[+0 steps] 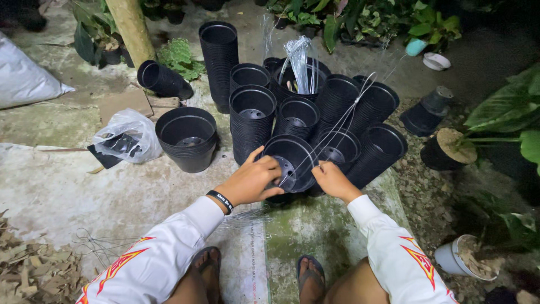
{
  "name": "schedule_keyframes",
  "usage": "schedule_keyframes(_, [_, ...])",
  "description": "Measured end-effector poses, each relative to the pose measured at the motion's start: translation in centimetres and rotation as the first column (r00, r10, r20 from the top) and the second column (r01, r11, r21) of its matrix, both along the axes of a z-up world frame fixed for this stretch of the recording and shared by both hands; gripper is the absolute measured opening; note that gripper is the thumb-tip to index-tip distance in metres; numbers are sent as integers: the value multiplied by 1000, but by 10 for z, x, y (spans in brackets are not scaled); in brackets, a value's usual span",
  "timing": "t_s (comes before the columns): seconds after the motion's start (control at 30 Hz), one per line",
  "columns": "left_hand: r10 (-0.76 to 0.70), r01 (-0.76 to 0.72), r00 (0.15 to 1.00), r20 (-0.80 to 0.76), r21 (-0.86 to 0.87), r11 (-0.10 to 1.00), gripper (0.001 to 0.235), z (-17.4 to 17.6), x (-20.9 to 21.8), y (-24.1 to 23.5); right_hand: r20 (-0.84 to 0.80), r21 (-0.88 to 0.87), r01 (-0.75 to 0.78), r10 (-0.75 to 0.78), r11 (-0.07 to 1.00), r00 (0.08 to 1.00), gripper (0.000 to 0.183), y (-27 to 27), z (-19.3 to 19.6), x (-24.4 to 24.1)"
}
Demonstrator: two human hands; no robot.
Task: The person threads metal wire hangers through the drainage holes of black plastic pots, bends the wire ends to secure them, and stacks the finished pots. The person repeats this process for multiple pots.
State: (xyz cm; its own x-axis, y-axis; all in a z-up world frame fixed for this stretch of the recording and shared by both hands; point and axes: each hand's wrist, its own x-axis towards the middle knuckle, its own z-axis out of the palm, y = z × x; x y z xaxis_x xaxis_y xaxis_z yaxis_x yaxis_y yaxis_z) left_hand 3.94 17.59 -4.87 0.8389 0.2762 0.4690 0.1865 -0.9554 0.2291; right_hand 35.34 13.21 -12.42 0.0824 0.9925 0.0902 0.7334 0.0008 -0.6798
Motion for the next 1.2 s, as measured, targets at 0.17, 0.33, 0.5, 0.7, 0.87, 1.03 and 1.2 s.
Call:
schedule_keyframes(0.17, [73,-73,997,4,-44,996,27,-6,7,0,-225,50,74,-61,996,972,33,-4,13,-16])
schedule_keyframes(0.33, [134,-134,991,-28,25,991,23,-14,24,-14,-266,14,254,-241,967,933,30,-11,40,-43])
schedule_keyframes(0.5, [161,-166,986,-43,-142,976,26,-22,36,-20,-156,29,277,-269,960,950,29,-14,59,-54])
schedule_keyframes(0.7, [176,-200,978,-112,-280,939,21,-31,45,-21,-76,9,217,-216,976,973,31,-11,59,-50])
schedule_keyframes(0.87, [134,-165,984,-117,-311,936,22,-38,46,-17,-43,-47,185,-187,982,981,30,-8,52,-42])
schedule_keyframes(1.03, [123,-164,985,-122,-429,888,23,-41,48,-16,-153,-97,198,-211,975,965,30,-7,43,-38])
schedule_keyframes(1.2, [165,-187,982,-95,-627,756,25,-41,51,-5,-120,-171,220,-242,960,963,31,-9,49,-43])
